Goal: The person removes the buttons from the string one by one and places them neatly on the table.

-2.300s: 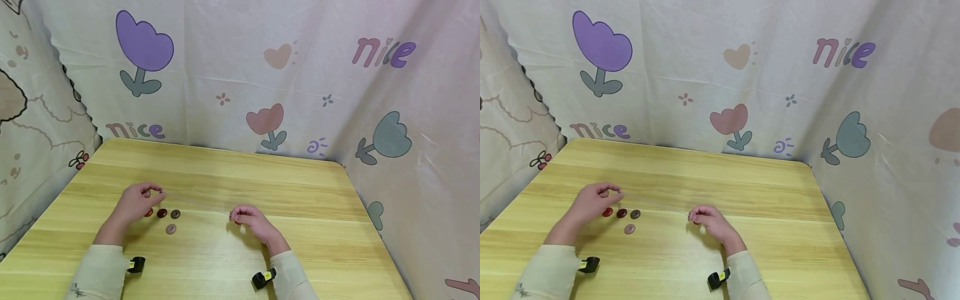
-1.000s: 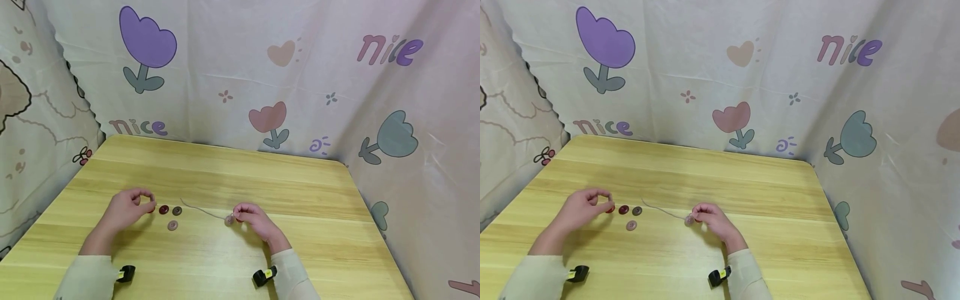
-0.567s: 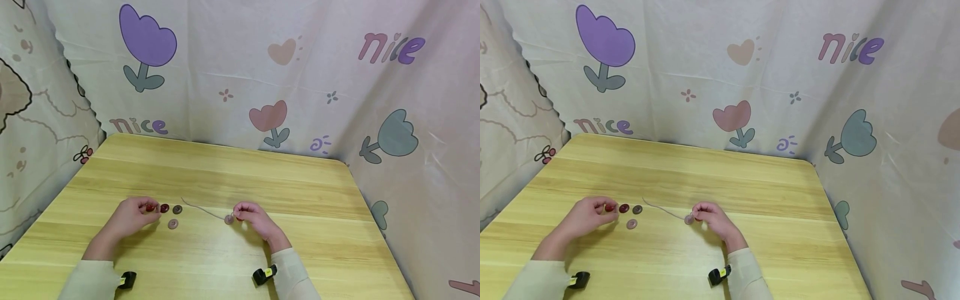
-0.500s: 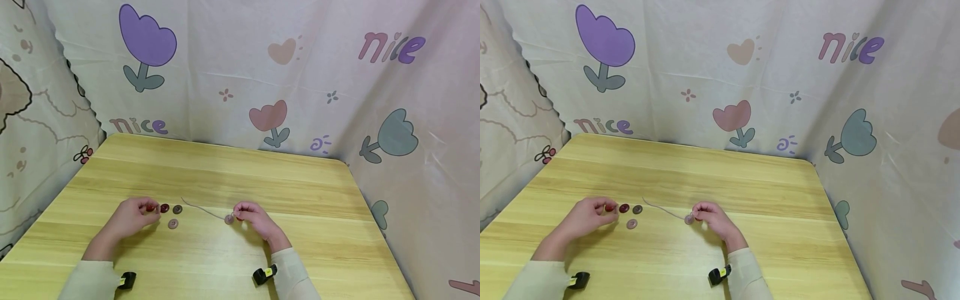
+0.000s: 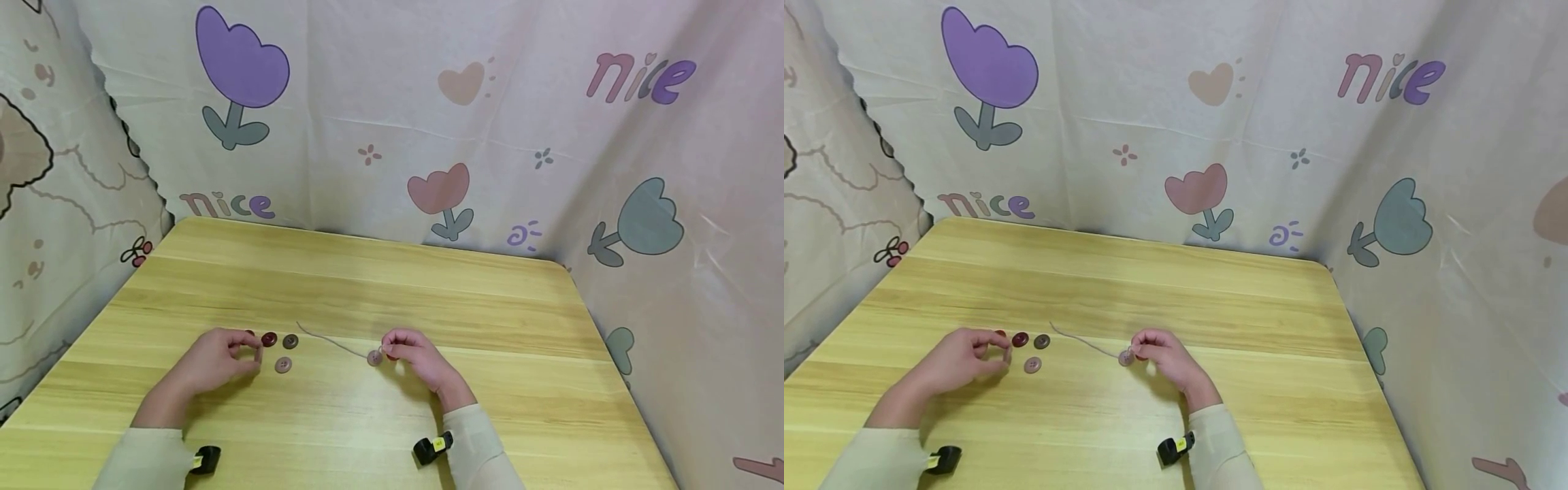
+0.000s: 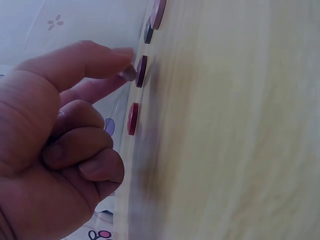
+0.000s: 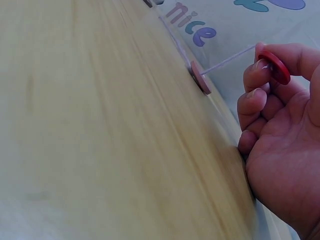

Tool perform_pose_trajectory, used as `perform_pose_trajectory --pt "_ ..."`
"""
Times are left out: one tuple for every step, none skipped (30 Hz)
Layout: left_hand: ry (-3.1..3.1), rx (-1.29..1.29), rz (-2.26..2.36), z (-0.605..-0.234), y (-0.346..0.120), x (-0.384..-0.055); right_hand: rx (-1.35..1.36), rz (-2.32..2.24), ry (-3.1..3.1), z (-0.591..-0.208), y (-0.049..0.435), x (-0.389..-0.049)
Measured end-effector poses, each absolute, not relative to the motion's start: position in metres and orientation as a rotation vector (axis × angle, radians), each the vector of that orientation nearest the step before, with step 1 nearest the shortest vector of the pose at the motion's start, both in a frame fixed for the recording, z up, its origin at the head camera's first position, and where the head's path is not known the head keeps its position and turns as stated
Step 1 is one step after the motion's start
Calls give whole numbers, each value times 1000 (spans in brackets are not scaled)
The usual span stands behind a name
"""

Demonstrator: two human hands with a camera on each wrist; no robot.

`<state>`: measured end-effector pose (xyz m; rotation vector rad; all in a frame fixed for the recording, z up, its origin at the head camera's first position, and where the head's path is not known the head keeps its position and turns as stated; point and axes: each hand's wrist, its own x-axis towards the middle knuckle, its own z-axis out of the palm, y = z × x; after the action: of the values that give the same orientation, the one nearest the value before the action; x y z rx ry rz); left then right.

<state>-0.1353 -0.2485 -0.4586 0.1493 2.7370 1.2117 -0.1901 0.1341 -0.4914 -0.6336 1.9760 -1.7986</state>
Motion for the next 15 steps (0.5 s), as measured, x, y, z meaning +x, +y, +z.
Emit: perform_pose_trajectory --pt "2723 152 1208 -459 -249 -135 -636 -1797 1976 -492 134 -190" --pt "2717 159 1200 -459 -249 -135 -637 -1797 1976 -492 134 -190" --pt "2708 165 1198 -459 -249 -135 -637 -1796 1977 -491 134 -190" --pt "2703 170 1195 -459 -249 -135 -637 -1795 1978 -491 134 -190" --pt "2695 175 1196 -459 -249 -135 -636 -1795 1978 -491 135 -190" --pt "2690 180 1197 -460 -249 -136 -633 -1794 1977 -491 135 -190" --pt "2685 187 1196 -460 -249 -136 -630 -1795 1976 -491 135 -190" --pt "2682 191 1195 -461 -249 -137 -626 -1795 1975 -491 135 -189" --pt "2676 196 1200 -461 -250 -137 -623 -1795 1973 -491 135 -189" --pt "2672 202 1201 -462 -250 -137 -621 -1793 1972 -491 135 -189" --pt "2668 208 1203 -462 -251 -138 -619 -1791 1972 -491 135 -189" --pt "2667 213 1203 -463 -251 -138 -616 -1789 1972 -491 135 -189" --pt "2667 219 1203 -463 -252 -138 -617 -1788 1972 -491 134 -189" --pt "2670 226 1201 -464 -252 -139 -619 -1787 1973 -491 134 -189" --pt "2674 232 1198 -465 -252 -139 -620 -1786 1974 -491 134 -189"
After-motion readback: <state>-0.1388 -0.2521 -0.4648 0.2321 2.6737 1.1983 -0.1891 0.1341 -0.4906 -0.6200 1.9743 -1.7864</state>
